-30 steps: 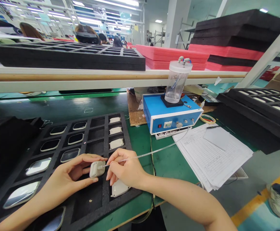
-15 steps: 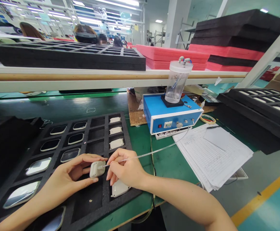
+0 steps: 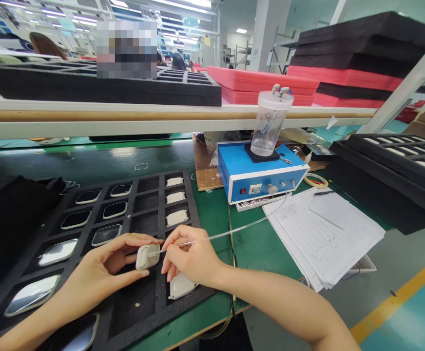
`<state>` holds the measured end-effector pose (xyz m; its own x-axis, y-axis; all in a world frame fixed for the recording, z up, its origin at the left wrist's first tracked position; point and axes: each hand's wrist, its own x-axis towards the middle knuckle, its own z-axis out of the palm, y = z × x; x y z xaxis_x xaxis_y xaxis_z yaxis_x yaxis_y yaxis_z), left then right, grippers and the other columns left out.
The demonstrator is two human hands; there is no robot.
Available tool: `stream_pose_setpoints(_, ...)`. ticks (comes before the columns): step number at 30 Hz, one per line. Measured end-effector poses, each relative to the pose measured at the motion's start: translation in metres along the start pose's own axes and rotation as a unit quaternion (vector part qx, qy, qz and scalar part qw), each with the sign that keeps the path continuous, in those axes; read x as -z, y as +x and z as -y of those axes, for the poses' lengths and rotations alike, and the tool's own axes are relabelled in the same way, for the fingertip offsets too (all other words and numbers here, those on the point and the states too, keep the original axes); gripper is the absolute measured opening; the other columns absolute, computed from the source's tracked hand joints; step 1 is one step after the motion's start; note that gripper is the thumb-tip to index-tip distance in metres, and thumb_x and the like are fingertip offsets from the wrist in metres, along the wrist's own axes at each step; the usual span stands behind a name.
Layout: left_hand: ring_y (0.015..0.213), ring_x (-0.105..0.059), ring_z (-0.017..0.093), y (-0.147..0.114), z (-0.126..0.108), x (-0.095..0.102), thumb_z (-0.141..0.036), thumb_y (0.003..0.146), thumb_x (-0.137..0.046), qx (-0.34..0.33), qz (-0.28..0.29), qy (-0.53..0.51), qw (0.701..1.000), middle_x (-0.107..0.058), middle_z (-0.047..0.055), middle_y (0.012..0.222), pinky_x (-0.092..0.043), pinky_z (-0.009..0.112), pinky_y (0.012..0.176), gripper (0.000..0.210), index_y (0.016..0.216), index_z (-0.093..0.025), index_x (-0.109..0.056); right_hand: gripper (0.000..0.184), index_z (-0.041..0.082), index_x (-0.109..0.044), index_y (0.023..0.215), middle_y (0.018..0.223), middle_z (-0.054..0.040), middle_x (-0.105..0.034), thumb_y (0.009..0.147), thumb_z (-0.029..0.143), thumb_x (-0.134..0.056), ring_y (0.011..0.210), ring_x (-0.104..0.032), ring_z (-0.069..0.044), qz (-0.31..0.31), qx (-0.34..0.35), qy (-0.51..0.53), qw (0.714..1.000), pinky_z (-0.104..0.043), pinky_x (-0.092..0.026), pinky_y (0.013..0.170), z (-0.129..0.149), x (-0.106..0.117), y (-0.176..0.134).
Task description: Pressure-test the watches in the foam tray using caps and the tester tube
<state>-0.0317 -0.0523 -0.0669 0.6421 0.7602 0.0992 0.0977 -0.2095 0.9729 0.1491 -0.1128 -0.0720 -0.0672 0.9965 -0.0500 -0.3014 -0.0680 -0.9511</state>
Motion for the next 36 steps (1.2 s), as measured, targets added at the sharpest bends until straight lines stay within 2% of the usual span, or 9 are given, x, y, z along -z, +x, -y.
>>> stream_pose_setpoints(11, 0.099, -0.064, 0.022, -0.0002, 0.0006, -0.0001, -0.016, 0.067, -0.076, -0.004, 0.003, -0.007, 1.000, -0.066, 0.005, 0.103, -0.054, 0.037, 0.090, 0.029, 0.093, -0.020, -0.065, 0.005, 0.017, -0.050, 0.070, 0.044, 0.0052, -0.058, 0.066, 0.017, -0.052, 0.030, -0.050, -0.009, 0.008, 0.006, -0.001, 1.000, -0.017, -0.040, 0.034, -0.0015, 0.0013, -0.0005)
stream_pose_setpoints(22, 0.099, -0.064, 0.021, -0.0001, 0.0017, 0.0008, -0.015, 0.067, -0.076, -0.009, 0.004, -0.008, 1.000, -0.067, 0.003, 0.102, -0.054, 0.034, 0.089, 0.030, 0.094, -0.023, -0.066, 0.005, 0.017, -0.051, 0.069, 0.043, 0.0058, -0.058, 0.063, 0.016, -0.049, 0.029, -0.050, -0.008, 0.010, 0.001, 0.004, 1.000, -0.017, -0.041, 0.033, 0.0004, 0.0000, -0.0005)
stream_pose_setpoints(36, 0.098, -0.064, 0.022, 0.0006, -0.0001, 0.0001, -0.014, 0.065, -0.077, -0.009, 0.001, -0.006, 1.000, -0.067, 0.006, 0.102, -0.054, 0.036, 0.089, 0.030, 0.093, -0.020, -0.067, 0.007, 0.017, -0.051, 0.070, 0.043, 0.0059, -0.058, 0.064, 0.016, -0.049, 0.029, -0.051, -0.009, 0.010, 0.001, 0.001, 1.000, -0.017, -0.041, 0.032, -0.0020, 0.0017, 0.0013)
